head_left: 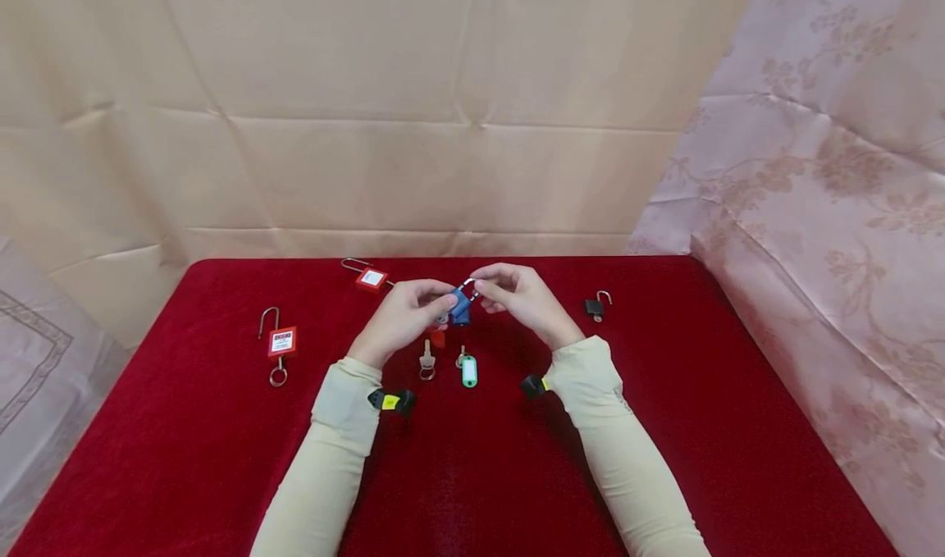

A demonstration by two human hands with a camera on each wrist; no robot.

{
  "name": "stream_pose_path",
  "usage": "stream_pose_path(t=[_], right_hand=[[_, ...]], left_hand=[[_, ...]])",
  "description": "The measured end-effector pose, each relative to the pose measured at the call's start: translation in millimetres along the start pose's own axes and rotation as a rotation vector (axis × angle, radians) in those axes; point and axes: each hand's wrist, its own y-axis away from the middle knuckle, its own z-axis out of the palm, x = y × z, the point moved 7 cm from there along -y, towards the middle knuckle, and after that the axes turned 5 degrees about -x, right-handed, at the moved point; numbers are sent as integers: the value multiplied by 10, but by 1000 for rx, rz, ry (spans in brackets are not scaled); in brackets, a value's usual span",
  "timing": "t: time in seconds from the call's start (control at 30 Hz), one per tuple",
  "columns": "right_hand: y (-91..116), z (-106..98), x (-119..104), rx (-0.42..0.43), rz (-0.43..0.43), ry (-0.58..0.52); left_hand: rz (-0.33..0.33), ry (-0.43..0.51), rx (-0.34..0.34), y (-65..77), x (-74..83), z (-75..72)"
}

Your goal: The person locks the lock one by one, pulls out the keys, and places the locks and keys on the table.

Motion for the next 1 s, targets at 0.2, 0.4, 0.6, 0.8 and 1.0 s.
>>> stream_pose_path(t=[0.2, 0.4, 0.6, 0.8, 1.0], right_hand=[[0, -18, 1, 6, -10, 3], [-1, -28, -14, 20, -33, 4], [9, -41, -33, 40, -42, 21], [14, -24, -66, 54, -59, 6], [0, 12, -81, 77, -82, 42]], left_hand=[[-15, 6, -18, -4, -3, 25], [-30, 3, -32, -16, -32, 53], [-23, -36, -15, -16, -9, 57], [9, -5, 18, -29, 20, 66], [56, -34, 66, -28, 67, 87]])
